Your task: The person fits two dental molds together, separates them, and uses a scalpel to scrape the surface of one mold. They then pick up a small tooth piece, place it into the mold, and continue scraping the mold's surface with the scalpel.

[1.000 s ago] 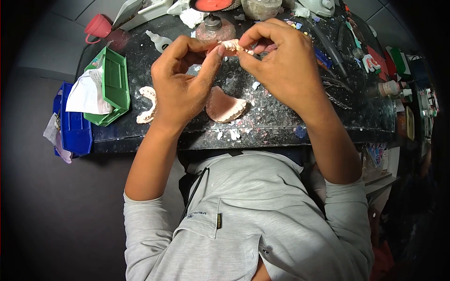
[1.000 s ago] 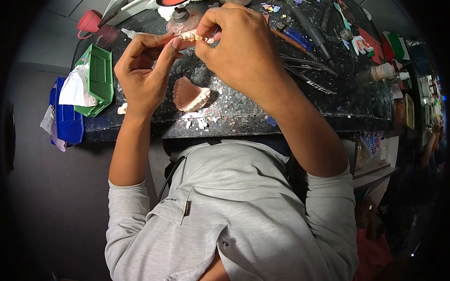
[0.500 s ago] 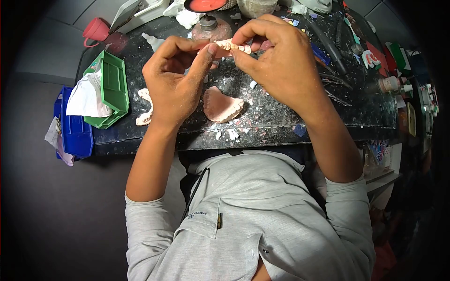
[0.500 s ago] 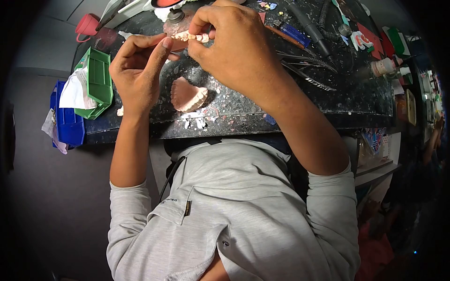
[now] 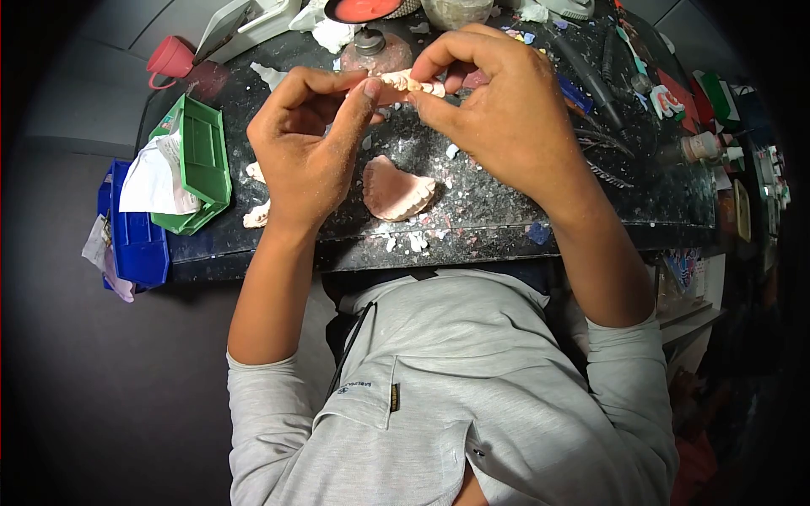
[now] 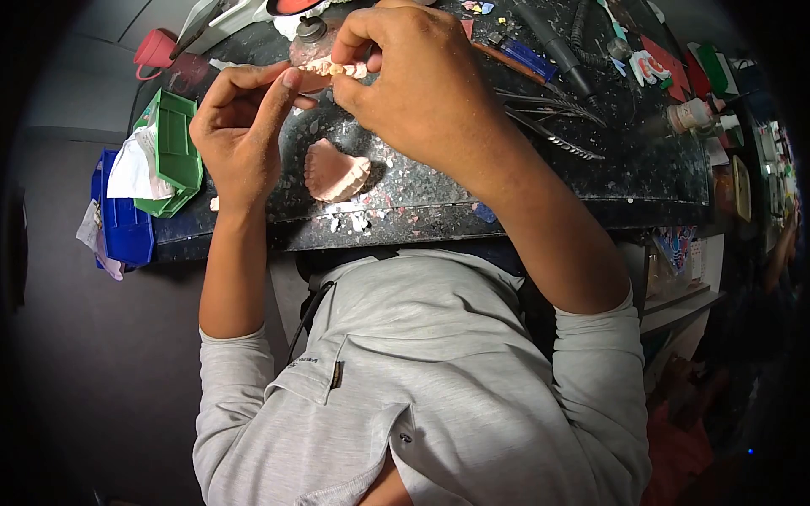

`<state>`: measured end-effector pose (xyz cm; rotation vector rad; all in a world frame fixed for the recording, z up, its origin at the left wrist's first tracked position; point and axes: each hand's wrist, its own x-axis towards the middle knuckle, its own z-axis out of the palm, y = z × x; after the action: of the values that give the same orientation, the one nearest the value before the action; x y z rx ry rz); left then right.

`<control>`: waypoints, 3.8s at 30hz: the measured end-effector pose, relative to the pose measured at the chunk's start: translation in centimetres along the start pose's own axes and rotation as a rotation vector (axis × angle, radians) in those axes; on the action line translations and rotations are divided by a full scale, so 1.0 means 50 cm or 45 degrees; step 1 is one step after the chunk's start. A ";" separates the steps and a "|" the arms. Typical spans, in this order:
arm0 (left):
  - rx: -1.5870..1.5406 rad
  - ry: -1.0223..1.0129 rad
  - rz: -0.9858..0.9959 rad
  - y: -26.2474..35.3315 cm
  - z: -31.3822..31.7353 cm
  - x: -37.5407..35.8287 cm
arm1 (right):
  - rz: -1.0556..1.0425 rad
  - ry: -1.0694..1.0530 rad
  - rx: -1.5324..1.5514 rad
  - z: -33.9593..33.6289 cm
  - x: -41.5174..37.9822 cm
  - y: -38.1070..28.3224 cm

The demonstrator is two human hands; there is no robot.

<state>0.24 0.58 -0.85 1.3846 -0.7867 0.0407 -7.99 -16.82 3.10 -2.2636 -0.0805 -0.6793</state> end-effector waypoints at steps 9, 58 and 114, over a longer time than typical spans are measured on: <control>-0.025 0.004 0.008 0.004 0.001 -0.001 | 0.000 0.003 0.036 0.001 -0.001 0.002; -0.023 0.031 -0.014 0.006 0.001 0.004 | 0.095 -0.091 0.205 -0.005 -0.007 -0.002; 0.001 -0.054 0.190 0.014 -0.011 -0.006 | 0.605 -0.577 1.050 -0.026 0.008 0.033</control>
<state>-0.07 1.37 -0.39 1.3290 -0.9243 0.1280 -7.80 -18.94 2.94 -1.5006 -0.0284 0.1323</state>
